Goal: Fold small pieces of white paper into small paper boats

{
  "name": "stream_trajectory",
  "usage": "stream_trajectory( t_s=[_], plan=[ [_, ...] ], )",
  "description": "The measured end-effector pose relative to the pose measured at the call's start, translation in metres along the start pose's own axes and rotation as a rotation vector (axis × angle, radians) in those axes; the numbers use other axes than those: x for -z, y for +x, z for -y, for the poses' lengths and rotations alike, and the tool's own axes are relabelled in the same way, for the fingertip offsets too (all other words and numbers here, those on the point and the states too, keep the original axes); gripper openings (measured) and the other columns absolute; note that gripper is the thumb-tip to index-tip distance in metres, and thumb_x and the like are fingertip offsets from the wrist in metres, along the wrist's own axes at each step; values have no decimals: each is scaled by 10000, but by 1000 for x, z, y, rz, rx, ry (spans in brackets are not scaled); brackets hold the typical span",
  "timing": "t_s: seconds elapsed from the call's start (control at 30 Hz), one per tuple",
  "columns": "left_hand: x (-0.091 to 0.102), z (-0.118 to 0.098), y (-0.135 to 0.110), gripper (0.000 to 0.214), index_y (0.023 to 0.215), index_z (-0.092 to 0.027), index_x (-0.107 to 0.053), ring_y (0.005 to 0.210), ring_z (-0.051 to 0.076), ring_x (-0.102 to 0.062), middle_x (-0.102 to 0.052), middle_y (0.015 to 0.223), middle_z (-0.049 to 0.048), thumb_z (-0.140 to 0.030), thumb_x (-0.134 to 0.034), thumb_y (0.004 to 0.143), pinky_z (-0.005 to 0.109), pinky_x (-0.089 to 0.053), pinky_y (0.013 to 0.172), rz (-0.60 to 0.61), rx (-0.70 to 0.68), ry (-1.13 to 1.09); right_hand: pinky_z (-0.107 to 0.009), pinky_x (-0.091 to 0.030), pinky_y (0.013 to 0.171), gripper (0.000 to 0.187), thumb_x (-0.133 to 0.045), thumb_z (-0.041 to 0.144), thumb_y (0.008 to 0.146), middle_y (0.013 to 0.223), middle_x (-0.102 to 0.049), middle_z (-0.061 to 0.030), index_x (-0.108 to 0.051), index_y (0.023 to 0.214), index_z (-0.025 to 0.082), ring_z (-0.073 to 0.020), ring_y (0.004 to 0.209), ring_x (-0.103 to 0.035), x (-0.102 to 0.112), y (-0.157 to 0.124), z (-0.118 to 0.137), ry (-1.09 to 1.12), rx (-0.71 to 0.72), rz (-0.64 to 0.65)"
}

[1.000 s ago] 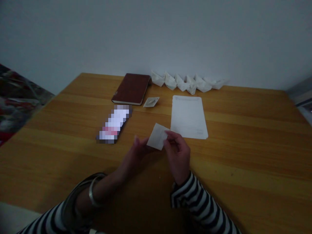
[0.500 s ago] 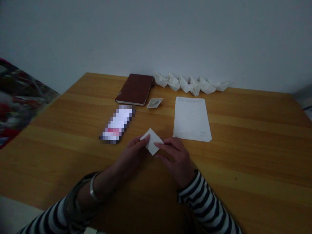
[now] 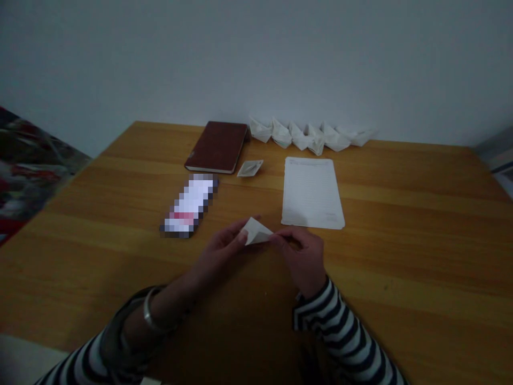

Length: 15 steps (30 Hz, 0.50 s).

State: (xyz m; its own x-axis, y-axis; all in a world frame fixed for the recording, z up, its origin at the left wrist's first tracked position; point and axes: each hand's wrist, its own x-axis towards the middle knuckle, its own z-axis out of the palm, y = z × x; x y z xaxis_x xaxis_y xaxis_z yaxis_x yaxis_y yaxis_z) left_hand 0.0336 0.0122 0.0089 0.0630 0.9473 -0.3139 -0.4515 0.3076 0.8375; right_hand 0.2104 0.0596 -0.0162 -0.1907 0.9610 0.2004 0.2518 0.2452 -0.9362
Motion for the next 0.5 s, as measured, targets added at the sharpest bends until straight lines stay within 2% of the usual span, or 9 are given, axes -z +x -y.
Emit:
stream_trajectory(
  t_s=[0.07, 0.1, 0.17, 0.23, 0.37, 0.5],
  plan=[
    [-1, -1, -1, 718, 1376, -252, -533, 1003, 219, -683, -736, 1120, 81, -253, -823, 719, 330, -505, 912, -16, -88, 123, -252, -521, 539, 123, -746, 290, 784, 623, -713, 1, -728, 704, 199, -147, 565, -649, -1, 0, 1, 48, -80, 21],
    [-1, -1, -2, 691, 1340, -256, -574, 1022, 226, -679, -739, 1121, 78, -226, -834, 700, 335, -502, 925, -25, -120, 187, -249, -520, 532, 136, -751, 306, 778, 623, -716, -2, -729, 700, 197, -147, 561, -650, -2, 0, 2, 71, -101, 37],
    [-1, 0, -2, 398, 1133, -212, -728, 1038, 237, -677, -751, 1099, 87, -243, -799, 743, 336, -498, 943, -51, -152, 306, -248, -522, 536, 151, -766, 327, 763, 635, -725, -8, -731, 695, 197, -147, 568, -657, -3, -1, 3, 102, -112, 60],
    [-2, 3, -2, 173, 941, -187, -793, 1021, 242, -687, -767, 1053, 92, -279, -742, 804, 339, -507, 936, -95, -164, 367, -250, -526, 539, 159, -774, 341, 756, 645, -730, -11, -731, 697, 199, -147, 572, -660, -5, -2, 5, 118, -116, 77],
    [-3, 7, -1, 162, 905, -190, -800, 919, 233, -717, -785, 968, 82, -306, -729, 816, 341, -554, 851, -197, -169, 276, -254, -542, 536, 148, -778, 325, 754, 634, -724, -9, -718, 704, 199, -147, 562, -663, -11, -8, 7, 193, -142, 65],
    [-2, 7, -1, 150, 881, -196, -803, 799, 200, -719, -790, 880, 57, -311, -741, 807, 302, -567, 766, -291, -202, 275, -274, -585, 590, 101, -743, 285, 790, 692, -747, -14, -707, 830, 200, -150, 602, -695, -20, -13, 8, 389, -206, 39]
  ],
)
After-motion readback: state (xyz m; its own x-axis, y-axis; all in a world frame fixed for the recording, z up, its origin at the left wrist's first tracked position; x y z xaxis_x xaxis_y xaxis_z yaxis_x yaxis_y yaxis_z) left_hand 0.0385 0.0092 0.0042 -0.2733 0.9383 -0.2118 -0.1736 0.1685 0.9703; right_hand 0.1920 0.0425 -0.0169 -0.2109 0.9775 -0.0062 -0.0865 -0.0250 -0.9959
